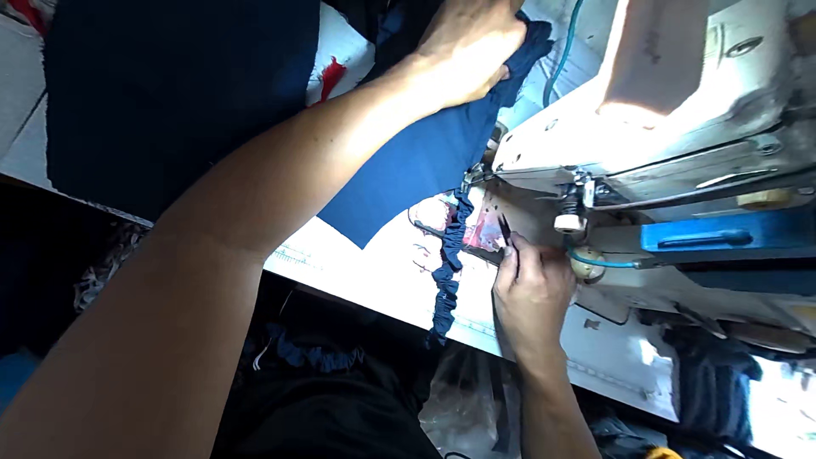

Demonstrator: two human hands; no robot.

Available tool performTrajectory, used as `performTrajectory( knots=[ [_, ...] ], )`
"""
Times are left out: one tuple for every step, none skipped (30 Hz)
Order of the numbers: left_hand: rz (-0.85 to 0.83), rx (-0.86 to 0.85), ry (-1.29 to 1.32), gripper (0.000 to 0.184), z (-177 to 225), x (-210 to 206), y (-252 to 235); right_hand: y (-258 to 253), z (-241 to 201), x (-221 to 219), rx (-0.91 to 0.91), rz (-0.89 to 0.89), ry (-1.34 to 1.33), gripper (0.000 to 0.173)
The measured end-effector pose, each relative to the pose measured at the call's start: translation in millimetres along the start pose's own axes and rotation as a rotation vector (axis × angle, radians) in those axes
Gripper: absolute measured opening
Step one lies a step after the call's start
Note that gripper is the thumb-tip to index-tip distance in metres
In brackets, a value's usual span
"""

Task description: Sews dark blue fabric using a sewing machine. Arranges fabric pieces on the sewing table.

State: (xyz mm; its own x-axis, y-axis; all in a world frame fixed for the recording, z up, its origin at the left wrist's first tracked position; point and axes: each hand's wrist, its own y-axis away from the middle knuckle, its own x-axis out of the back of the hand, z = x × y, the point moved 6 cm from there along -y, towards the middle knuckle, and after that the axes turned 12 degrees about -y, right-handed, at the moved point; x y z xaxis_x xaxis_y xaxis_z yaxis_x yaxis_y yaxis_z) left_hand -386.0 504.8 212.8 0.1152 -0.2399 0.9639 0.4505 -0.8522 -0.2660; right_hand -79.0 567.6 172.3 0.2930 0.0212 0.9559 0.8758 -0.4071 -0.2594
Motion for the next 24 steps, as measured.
performTrajectory(
  knots=[
    [-0.005,-0.004,0.005,0.041,1,1,-1,-7,-1,0,0.011,0.024,0.014,0.032],
    [-0.013,-0.010,0.005,0.041,1,2,-2,-14,-2,-1,0.002,0.048,0.001,0.032],
    [-0.023,-0.017,0.004,0.041,0,2,-3,-22,-4,-2,-0.015,0.068,-0.038,0.033],
    [-0.035,-0.026,0.003,0.041,0,2,-4,-31,-7,-5,-0.042,0.071,-0.089,0.035],
    [-0.050,-0.037,-0.003,0.040,1,1,-5,-40,-10,-8,-0.079,0.056,-0.139,0.037],
    [-0.061,-0.045,-0.013,0.040,3,0,-7,-50,-14,-12,-0.122,0.030,-0.174,0.041],
    [-0.066,-0.051,-0.021,0.039,4,-1,-8,-60,-18,-16,-0.164,-0.004,-0.200,0.045],
    [-0.074,-0.053,-0.024,0.038,4,-2,-9,-70,-24,-19,-0.181,-0.038,-0.202,0.046],
    [-0.081,-0.054,-0.024,0.038,4,-2,-10,-78,-29,-21,-0.171,-0.061,-0.178,0.045],
    [-0.083,-0.057,-0.022,0.038,4,-2,-10,-83,-33,-23,-0.151,-0.074,-0.157,0.042],
    [-0.082,-0.061,-0.020,0.038,4,-3,-10,-87,-36,-25,-0.129,-0.072,-0.153,0.040],
    [-0.083,-0.062,-0.019,0.038,3,-3,-11,-90,-37,-28,-0.102,-0.054,-0.169,0.038],
    [-0.087,-0.062,-0.018,0.038,2,-3,-11,-92,-37,-32,-0.084,-0.040,-0.204,0.037],
    [-0.091,-0.065,-0.017,0.038,1,-3,-10,-93,-36,-35,-0.065,-0.020,-0.246,0.036],
    [-0.092,-0.069,-0.014,0.038,0,-2,-10,-94,-36,-36,-0.044,0.010,-0.284,0.034],
    [-0.089,-0.072,-0.010,0.037,0,-2,-10,-93,-35,-35,-0.025,0.043,-0.316,0.033],
    [-0.088,-0.076,-0.004,0.037,0,-3,-11,-92,-36,-33,-0.009,0.072,-0.332,0.031],
    [-0.092,-0.078,0.005,0.037,0,-3,-12,-90,-38,-30,0.000,0.093,-0.339,0.030],
    [-0.095,-0.081,0.008,0.037,0,-4,-13,-90,-38,-29,0.000,0.109,-0.351,0.029],
    [-0.099,-0.084,0.007,0.037,0,-4,-13,-90,-37,-30,-0.005,0.118,-0.369,0.029],
    [-0.102,-0.087,0.002,0.037,0,-5,-13,-91,-36,-31,-0.010,0.119,-0.380,0.029],
    [-0.107,-0.089,0.000,0.037,0,-5,-13,-91,-35,-32,-0.016,0.119,-0.390,0.030],
    [-0.106,-0.088,-0.001,0.037,1,-6,-13,-91,-33,-32,-0.025,0.120,-0.404,0.031],
    [-0.104,-0.084,-0.004,0.037,0,-6,-15,-90,-31,-33,-0.038,0.121,-0.431,0.032]
  ],
)
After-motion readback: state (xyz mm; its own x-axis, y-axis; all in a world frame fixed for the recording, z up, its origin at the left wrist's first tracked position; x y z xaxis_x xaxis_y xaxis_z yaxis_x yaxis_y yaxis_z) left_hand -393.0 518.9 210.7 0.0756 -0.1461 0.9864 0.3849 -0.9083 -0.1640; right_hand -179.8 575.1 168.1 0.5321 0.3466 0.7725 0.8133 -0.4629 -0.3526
